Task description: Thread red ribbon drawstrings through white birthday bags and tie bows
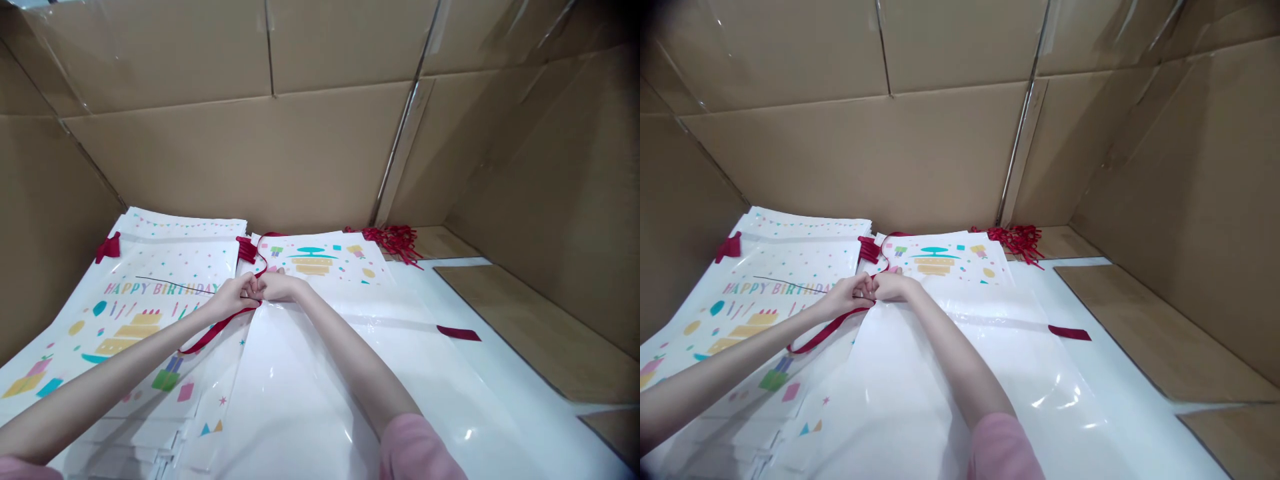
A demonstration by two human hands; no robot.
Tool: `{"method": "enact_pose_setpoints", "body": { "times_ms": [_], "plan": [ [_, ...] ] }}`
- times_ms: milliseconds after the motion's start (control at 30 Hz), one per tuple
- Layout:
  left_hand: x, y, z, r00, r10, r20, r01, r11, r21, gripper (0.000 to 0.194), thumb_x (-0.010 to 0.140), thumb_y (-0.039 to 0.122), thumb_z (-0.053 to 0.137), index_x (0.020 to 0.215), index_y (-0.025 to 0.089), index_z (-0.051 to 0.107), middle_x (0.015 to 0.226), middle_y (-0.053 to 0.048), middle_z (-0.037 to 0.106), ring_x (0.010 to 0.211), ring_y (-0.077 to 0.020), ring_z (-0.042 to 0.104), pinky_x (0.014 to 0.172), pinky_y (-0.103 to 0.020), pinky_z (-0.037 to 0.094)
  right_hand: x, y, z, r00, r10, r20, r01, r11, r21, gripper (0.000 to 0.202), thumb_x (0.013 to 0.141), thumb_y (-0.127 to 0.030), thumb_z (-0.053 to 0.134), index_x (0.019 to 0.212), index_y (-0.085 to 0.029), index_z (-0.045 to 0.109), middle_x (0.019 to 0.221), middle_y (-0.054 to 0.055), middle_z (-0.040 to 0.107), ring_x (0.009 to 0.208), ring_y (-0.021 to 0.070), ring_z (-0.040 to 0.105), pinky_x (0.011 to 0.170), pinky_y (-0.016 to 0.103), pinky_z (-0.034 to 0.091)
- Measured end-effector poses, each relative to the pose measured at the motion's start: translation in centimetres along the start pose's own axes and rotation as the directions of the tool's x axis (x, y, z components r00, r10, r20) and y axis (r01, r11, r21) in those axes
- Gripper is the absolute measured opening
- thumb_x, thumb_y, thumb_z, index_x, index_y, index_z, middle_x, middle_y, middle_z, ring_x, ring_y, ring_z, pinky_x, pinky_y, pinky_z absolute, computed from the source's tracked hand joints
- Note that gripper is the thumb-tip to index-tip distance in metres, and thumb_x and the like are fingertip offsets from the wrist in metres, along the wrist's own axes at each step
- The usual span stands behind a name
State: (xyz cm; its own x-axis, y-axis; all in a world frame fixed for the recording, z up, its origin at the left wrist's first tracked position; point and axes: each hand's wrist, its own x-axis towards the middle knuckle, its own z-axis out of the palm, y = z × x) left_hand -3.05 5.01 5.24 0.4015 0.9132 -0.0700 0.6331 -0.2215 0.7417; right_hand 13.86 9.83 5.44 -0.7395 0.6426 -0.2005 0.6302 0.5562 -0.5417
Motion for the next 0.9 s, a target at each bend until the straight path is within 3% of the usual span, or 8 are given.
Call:
{"method": "enact_pose_setpoints", "body": {
  "times_ms": [100,167,367,500,600,733,900],
  "plan": [
    [-0.7,0.0,0.8,0.998,0.037,-0.059,-0.034,0.999,0.036,0.026,0.073,0.030,0.065,0.090,0.020,0.049,0.077,0.003,0.060,0.065,-0.0107,0.055,0.064,-0.021,0.041,-0.2,0.1,0.0,1.000,0.012,-0.006,-0.012,1.000,0.009,0.010,0.074,-0.022,0.052,0.071,-0.015,0.058,0.070,0.003,0.059,0.084,0.0209,0.055,0.105,0.049,0.019],
    [-1.5,-0.7,0.3,0.996,0.064,-0.062,-0.059,0.995,0.083,0.024,0.077,0.035,0.062,0.094,0.020,0.053,0.080,0.002,0.061,0.069,-0.0122,0.056,0.066,-0.022,0.043,-0.3,0.2,0.1,1.000,0.017,-0.009,-0.017,0.999,0.027,0.010,0.073,-0.020,0.051,0.071,-0.016,0.059,0.069,0.001,0.059,0.086,0.0206,0.054,0.107,0.048,0.017],
    [-5.3,-5.3,-4.9,0.991,0.070,-0.110,-0.017,0.907,0.421,0.028,0.085,0.046,0.053,0.090,0.021,0.065,0.091,-0.003,0.067,0.090,-0.0192,0.058,0.082,-0.027,0.043,-0.5,0.3,0.1,1.000,0.001,-0.001,-0.001,0.997,0.082,0.010,0.068,-0.013,0.048,0.066,-0.017,0.057,0.069,0.000,0.059,0.084,0.0179,0.052,0.110,0.049,0.009],
    [-7.8,-8.4,-8.2,0.966,0.086,-0.243,0.058,0.848,0.527,0.036,0.086,0.054,0.050,0.092,0.023,0.067,0.096,-0.003,0.067,0.097,-0.0227,0.056,0.087,-0.032,0.041,-0.4,0.6,0.3,1.000,-0.002,0.007,0.002,0.994,0.110,0.010,0.066,-0.012,0.047,0.065,-0.017,0.056,0.069,0.000,0.057,0.084,0.0180,0.050,0.110,0.050,0.006],
    [-8.7,-9.9,-9.4,0.954,0.136,-0.268,0.050,0.807,0.588,0.035,0.086,0.053,0.050,0.091,0.022,0.066,0.095,-0.002,0.067,0.097,-0.0235,0.055,0.088,-0.034,0.040,-0.3,0.8,0.4,1.000,0.005,0.007,-0.006,0.992,0.124,0.010,0.064,-0.012,0.047,0.066,-0.017,0.056,0.071,0.000,0.057,0.089,0.0196,0.050,0.110,0.051,0.004],
    [-8.2,-10.1,-9.4,0.956,0.148,-0.253,0.040,0.789,0.613,0.031,0.087,0.046,0.048,0.084,0.021,0.066,0.091,-0.003,0.068,0.093,-0.0228,0.056,0.085,-0.035,0.041,-0.3,0.7,0.4,1.000,0.000,0.006,-0.001,0.991,0.137,0.009,0.064,-0.012,0.047,0.065,-0.017,0.055,0.070,0.000,0.057,0.087,0.0192,0.049,0.110,0.050,0.004],
    [-5.8,-6.6,-6.7,0.955,0.231,-0.188,-0.089,0.823,0.561,0.029,0.090,0.039,0.044,0.081,0.021,0.065,0.087,-0.003,0.067,0.086,-0.0190,0.056,0.080,-0.032,0.040,-0.2,0.6,0.3,1.000,-0.014,0.004,0.013,0.991,0.134,0.008,0.064,-0.012,0.050,0.065,-0.017,0.055,0.071,0.000,0.058,0.086,0.0191,0.050,0.110,0.049,0.005]
  ]
}}
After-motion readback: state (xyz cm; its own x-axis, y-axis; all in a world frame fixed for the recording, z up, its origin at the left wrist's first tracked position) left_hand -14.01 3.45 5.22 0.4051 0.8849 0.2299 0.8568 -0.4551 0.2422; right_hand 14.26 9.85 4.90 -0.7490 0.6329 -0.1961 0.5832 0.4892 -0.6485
